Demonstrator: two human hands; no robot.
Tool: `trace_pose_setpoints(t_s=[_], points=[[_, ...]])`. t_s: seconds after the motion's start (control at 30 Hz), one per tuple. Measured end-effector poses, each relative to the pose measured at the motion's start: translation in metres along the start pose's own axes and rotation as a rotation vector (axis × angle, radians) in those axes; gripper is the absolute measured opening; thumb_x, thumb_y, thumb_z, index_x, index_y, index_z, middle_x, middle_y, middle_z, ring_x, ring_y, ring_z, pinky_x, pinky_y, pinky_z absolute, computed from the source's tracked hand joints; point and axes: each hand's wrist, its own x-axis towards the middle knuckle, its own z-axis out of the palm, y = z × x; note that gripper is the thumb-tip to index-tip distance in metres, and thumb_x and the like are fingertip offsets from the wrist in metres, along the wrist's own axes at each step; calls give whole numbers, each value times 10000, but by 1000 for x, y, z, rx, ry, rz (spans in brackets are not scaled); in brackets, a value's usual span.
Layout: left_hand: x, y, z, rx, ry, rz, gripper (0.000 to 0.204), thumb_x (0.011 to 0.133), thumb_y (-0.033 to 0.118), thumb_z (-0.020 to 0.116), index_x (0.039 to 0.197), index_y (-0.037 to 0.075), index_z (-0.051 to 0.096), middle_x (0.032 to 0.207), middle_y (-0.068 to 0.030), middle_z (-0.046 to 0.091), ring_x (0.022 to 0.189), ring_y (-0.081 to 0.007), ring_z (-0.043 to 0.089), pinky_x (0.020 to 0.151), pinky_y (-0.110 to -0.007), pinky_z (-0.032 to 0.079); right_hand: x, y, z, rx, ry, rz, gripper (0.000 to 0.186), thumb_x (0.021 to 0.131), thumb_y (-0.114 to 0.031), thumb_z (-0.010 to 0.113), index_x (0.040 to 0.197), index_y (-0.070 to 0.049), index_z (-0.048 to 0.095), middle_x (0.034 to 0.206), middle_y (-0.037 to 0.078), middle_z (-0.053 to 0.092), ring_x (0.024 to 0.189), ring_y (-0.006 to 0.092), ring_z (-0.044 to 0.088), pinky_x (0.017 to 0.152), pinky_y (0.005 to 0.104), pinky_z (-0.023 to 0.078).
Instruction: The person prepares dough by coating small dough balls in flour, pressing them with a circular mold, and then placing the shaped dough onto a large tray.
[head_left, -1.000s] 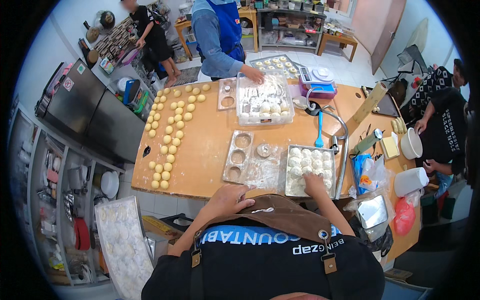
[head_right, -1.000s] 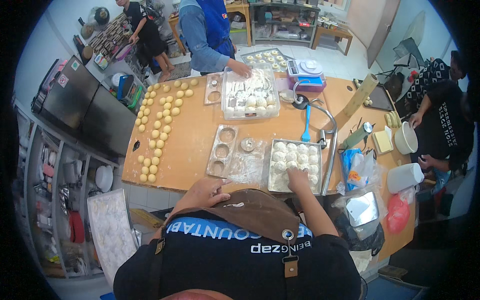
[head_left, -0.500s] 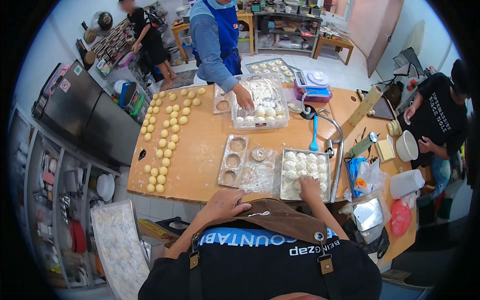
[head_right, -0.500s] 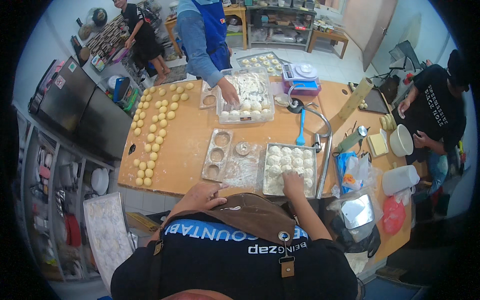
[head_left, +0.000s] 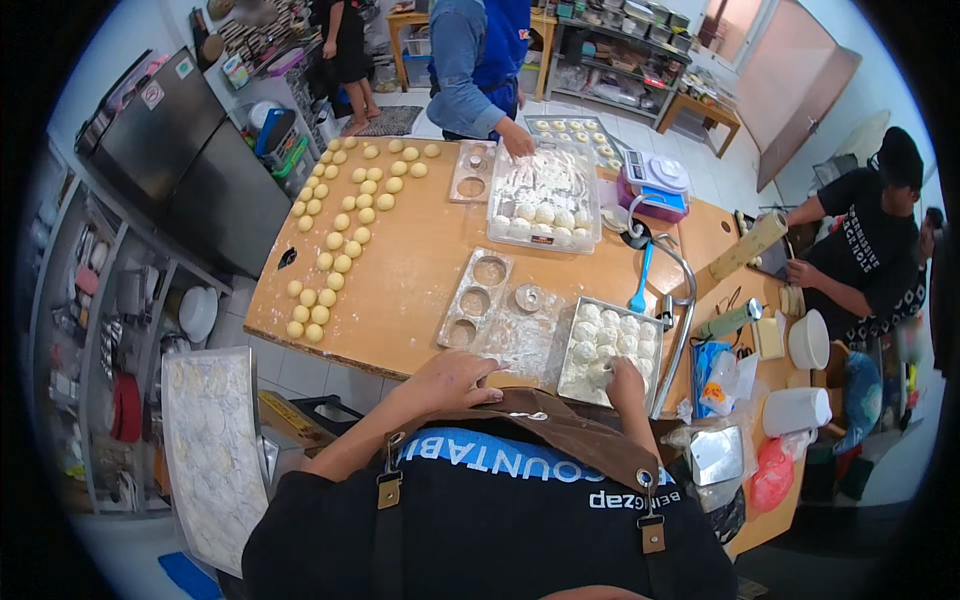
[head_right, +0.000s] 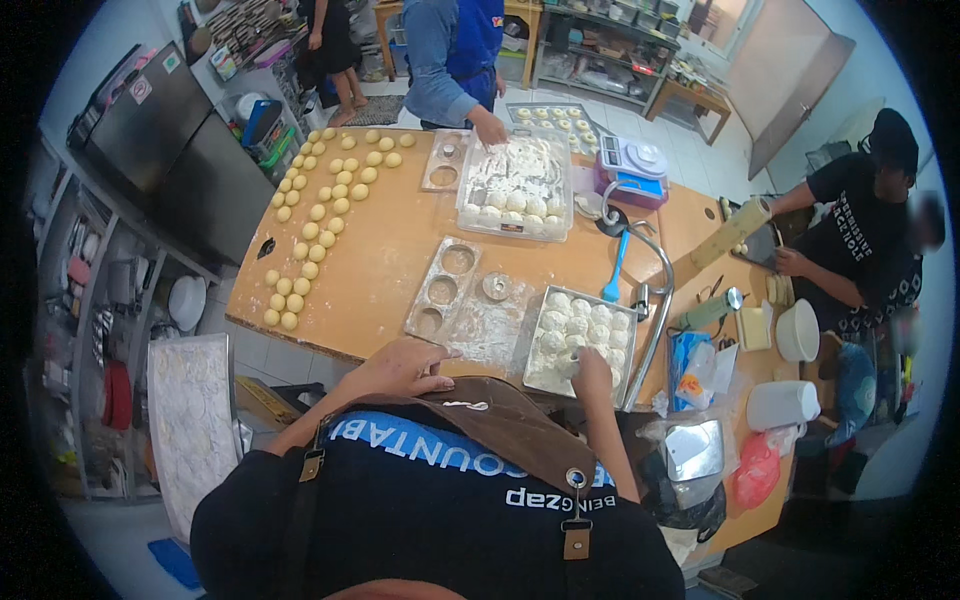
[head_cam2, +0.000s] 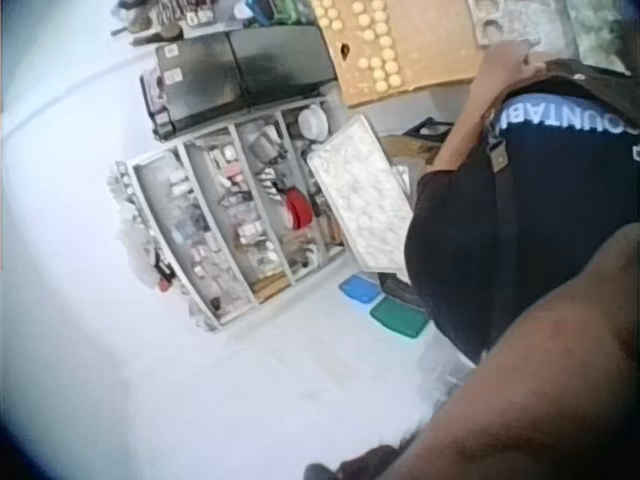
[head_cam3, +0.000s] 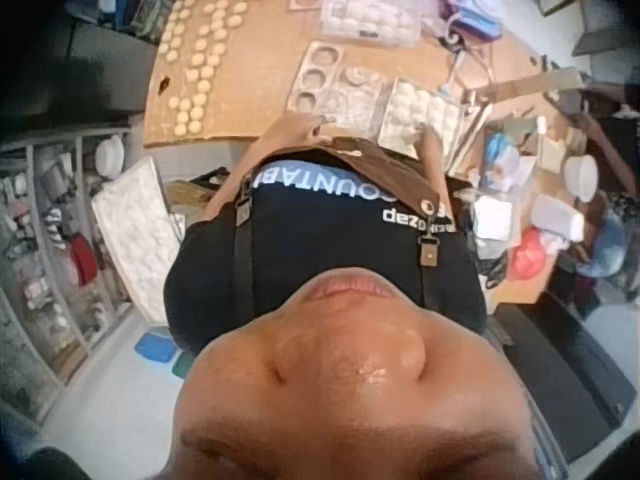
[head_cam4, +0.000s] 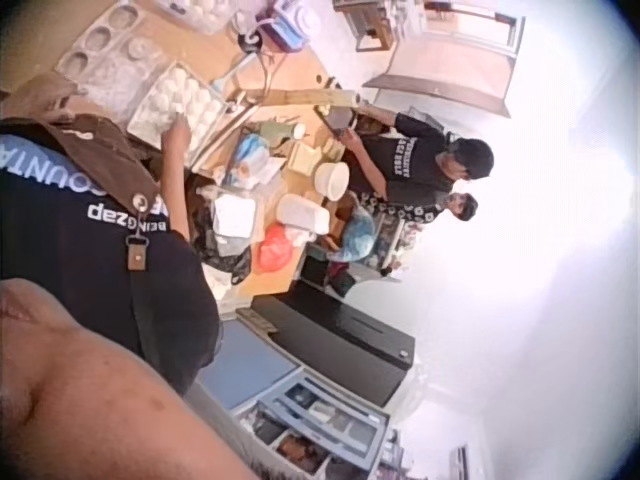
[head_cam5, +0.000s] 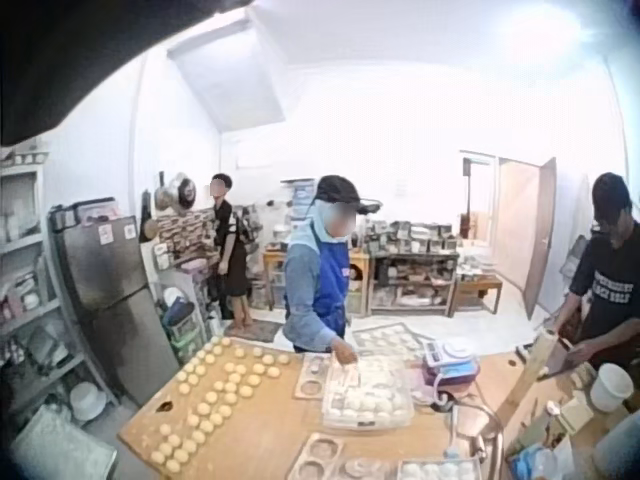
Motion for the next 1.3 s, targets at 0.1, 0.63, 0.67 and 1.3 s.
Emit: trace_pose_setpoints(t_s=[0.1, 0.63, 0.67, 1.3], points=[[-6, -12, -5, 15, 37, 24, 405, 818, 337, 639, 1082, 32, 608, 774, -124, 628, 766, -305, 604, 714, -405, 463, 1, 7, 8, 79, 21, 58, 234, 731, -6, 538, 946, -58, 616, 918, 183, 599, 890, 365, 583, 768, 442, 465], [-122, -148, -62, 169, -190, -478, 620, 799, 420, 637, 1269, 43, 491, 1179, -189, 584, 1097, -324, 553, 923, -410, 437, 43, -58, 10, 30, 70, 298, 227, 774, -126, 638, 973, -16, 633, 883, 175, 661, 828, 331, 638, 736, 399, 495], [-132, -155, -69, 155, -182, -477, 620, 799, 420, 637, 1269, 43, 491, 1179, -189, 584, 1097, -324, 553, 923, -410, 437, 47, -70, 9, 80, 81, 302, 231, 773, -124, 645, 978, -19, 635, 882, 169, 664, 823, 325, 641, 737, 393, 497], [-186, -235, -123, 61, -353, -681, 582, 818, 442, 607, 1241, 55, 507, 1144, -213, 580, 1068, -373, 546, 909, -443, 428, 95, -284, 65, 57, -206, -104, 226, 762, -121, 650, 967, -26, 631, 904, 184, 645, 869, 368, 612, 776, 423, 483]])
